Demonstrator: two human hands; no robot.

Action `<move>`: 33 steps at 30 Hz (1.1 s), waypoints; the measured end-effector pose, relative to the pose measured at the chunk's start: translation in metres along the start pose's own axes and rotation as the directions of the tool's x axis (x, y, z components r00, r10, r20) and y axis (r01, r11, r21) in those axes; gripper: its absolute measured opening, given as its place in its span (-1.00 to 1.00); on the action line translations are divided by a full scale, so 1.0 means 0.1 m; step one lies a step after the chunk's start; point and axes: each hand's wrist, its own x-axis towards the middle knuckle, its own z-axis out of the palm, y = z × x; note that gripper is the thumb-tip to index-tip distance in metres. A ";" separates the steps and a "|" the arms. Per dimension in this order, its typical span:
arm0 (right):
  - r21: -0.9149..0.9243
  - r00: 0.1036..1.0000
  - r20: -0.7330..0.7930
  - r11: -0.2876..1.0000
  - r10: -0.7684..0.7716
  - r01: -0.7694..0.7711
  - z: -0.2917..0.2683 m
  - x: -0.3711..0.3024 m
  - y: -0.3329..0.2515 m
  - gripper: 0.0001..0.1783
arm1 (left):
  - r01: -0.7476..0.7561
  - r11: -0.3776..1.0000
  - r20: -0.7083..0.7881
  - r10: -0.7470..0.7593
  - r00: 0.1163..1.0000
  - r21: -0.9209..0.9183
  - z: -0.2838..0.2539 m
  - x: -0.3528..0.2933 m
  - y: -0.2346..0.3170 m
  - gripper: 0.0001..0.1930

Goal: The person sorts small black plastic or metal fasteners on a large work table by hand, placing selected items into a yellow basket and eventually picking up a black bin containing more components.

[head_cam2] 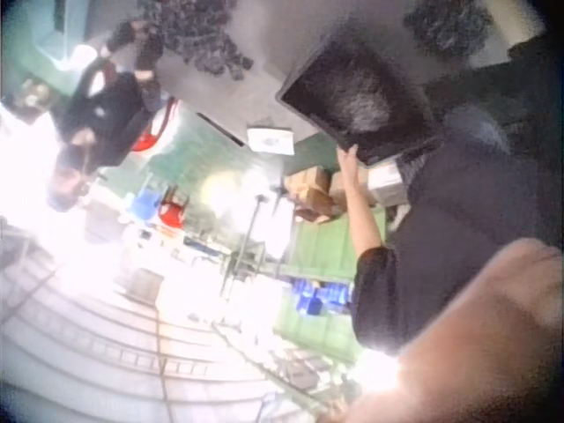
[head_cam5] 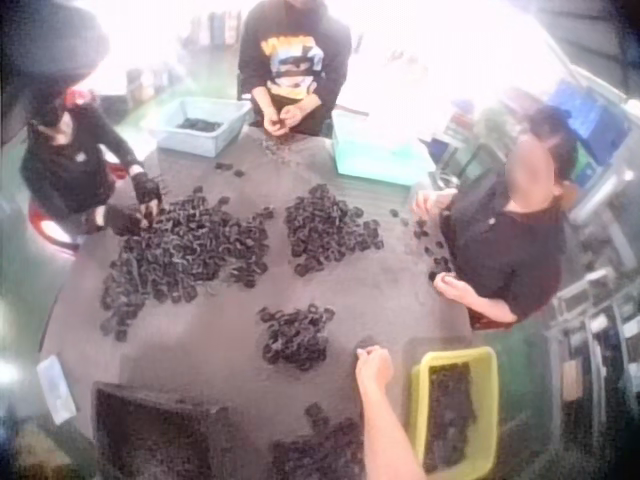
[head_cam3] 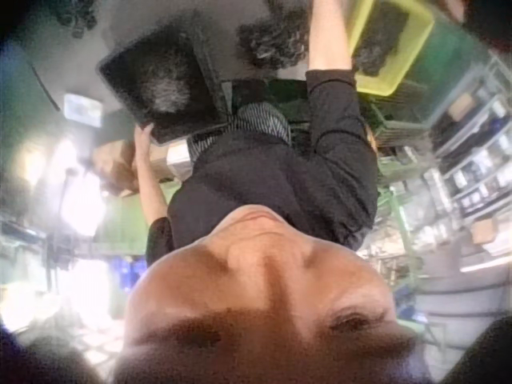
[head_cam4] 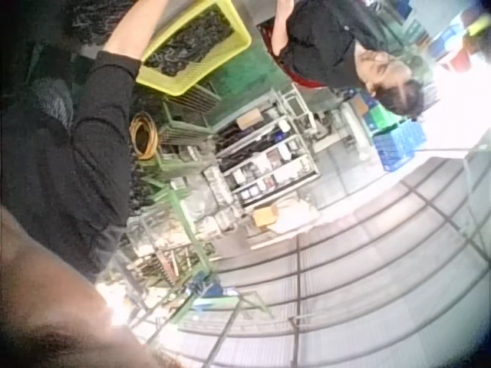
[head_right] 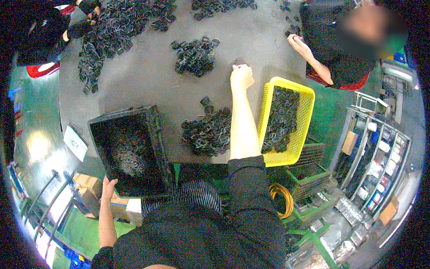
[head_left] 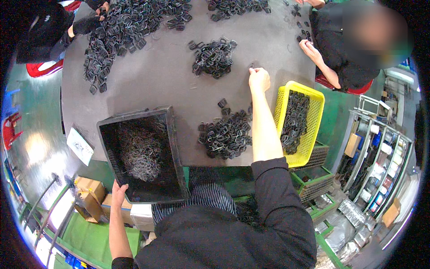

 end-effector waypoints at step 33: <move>0.772 0.473 0.405 0.570 -0.782 0.281 -0.84 -2.91 -0.89 -0.83 | -0.218 0.976 -0.036 0.218 0.975 0.021 0.16 0.12 -0.03 -0.41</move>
